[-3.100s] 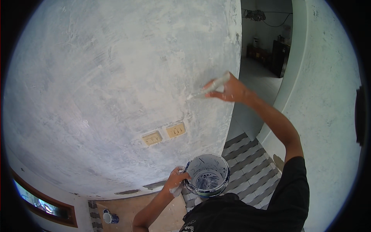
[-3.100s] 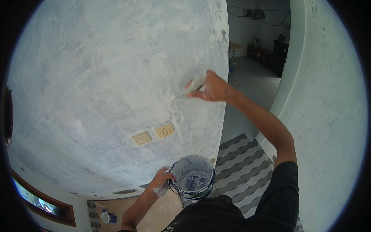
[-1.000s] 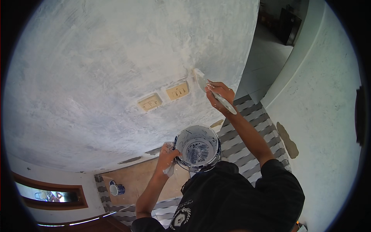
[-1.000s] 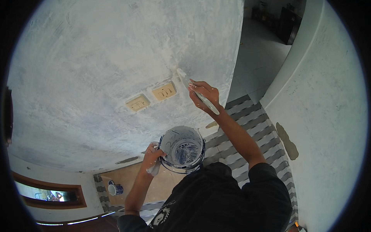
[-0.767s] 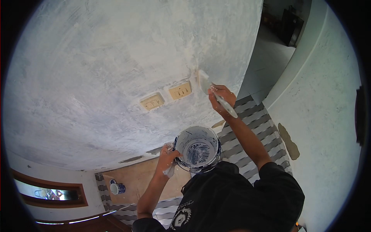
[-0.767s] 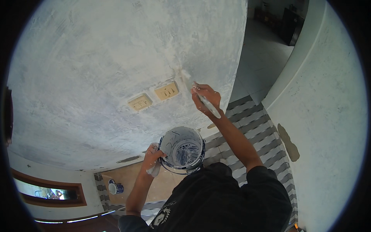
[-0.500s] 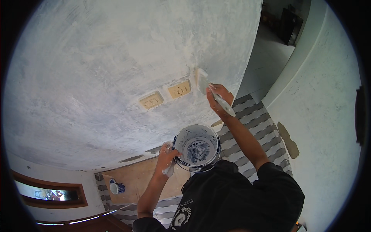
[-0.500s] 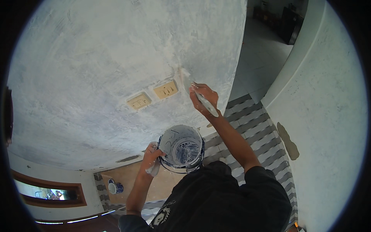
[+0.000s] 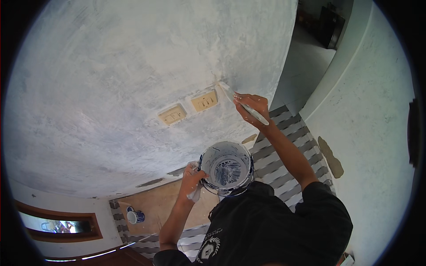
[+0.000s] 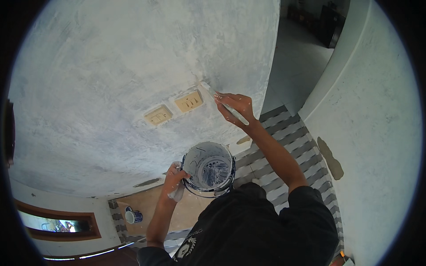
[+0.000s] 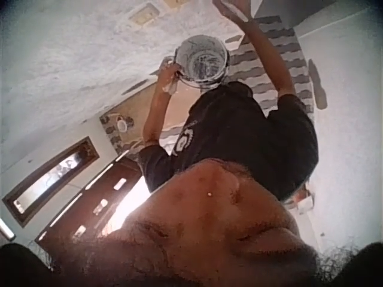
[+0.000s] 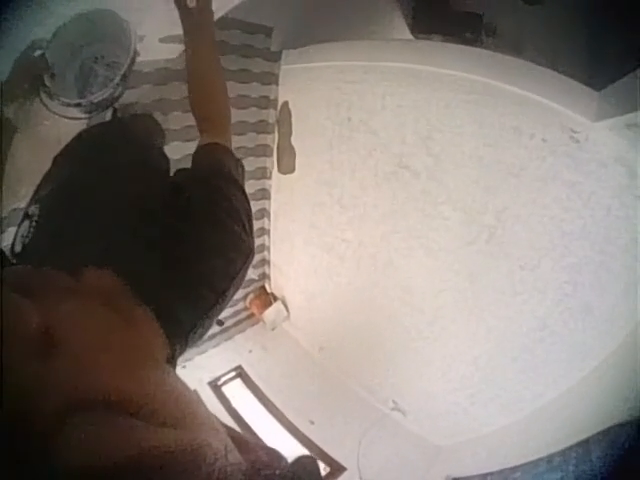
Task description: Applying plaster or putty to a wall using a scraper and a brush.
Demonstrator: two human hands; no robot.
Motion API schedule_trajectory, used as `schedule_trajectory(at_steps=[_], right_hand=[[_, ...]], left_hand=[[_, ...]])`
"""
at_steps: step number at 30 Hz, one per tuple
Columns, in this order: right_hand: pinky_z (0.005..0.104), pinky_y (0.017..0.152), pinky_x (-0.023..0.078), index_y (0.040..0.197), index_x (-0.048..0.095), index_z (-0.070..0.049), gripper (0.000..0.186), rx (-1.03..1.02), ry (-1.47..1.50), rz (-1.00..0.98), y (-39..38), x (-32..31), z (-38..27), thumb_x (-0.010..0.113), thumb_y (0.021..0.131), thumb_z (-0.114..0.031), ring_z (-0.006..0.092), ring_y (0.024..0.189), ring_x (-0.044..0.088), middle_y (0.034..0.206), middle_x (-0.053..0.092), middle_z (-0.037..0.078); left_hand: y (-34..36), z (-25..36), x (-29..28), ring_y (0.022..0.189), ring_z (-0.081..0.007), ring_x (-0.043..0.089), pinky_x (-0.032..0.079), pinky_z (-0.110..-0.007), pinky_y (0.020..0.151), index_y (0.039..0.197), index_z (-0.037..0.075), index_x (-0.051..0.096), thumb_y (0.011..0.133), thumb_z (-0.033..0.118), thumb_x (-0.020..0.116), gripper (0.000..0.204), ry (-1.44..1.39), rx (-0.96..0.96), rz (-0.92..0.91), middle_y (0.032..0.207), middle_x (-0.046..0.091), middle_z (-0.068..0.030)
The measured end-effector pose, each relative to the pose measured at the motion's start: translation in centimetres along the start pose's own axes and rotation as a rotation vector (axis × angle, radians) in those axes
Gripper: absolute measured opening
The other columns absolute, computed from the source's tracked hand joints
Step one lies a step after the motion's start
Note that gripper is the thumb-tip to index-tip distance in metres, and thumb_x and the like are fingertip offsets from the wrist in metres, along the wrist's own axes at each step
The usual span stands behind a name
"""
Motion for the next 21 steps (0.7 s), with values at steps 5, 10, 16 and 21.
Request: schedule_trajectory(at_steps=[5,10,16,21], right_hand=[[0.0273,0.057,0.052,0.087,0.069,-0.006,0.019,-0.098,-0.012,0.003,2.1,-0.3,-1.7,0.073,0.070,0.003,0.0225,0.072,0.071,0.087,0.071,0.013],[0.0270,0.056,0.050,0.088,0.069,-0.007,0.020,-0.011,-0.098,-0.114,1.4,-0.1,-0.9,0.073,0.070,0.002,0.0185,0.062,0.068,0.085,0.071,0.013],[0.0265,0.051,0.048,0.086,0.069,-0.001,0.013,0.022,0.002,-0.069,0.4,0.0,-0.3,0.072,0.074,0.000,0.0194,0.059,0.066,0.083,0.071,0.015],[0.0270,0.055,0.051,0.094,0.067,-0.001,0.012,0.469,0.210,0.057,-5.2,-3.4,4.5,0.069,0.083,-0.005,0.0144,0.057,0.061,0.079,0.069,0.008]], left_hand=[[0.3,-0.1,-0.3,0.076,-0.0171,0.059,0.048,-0.030,0.069,0.102,0.003,0.048,0.071,-0.006,0.060,0.033,-0.021,0.011,-0.014,0.087,0.060,-0.0083],[0.7,-0.4,-0.5,0.077,-0.0169,0.060,0.048,-0.028,0.069,0.102,0.003,0.047,0.071,-0.005,0.060,0.035,0.055,0.046,-0.025,0.088,0.061,-0.0099],[0.0,-2.0,-0.6,0.078,-0.0154,0.060,0.048,-0.026,0.070,0.106,0.004,0.046,0.070,-0.005,0.058,0.039,0.034,0.091,-0.005,0.092,0.063,-0.0113],[-1.2,-3.2,-1.1,0.083,-0.0154,0.058,0.047,-0.026,0.070,0.107,0.003,0.046,0.070,-0.006,0.057,0.040,0.083,0.232,0.081,0.097,0.060,-0.0121]])
Point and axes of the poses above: each hand's wrist, its own y-axis towards the middle knuckle, its own x-axis out of the palm, z = x × y, the point moved 9 cm from there along y, towards the middle knuckle
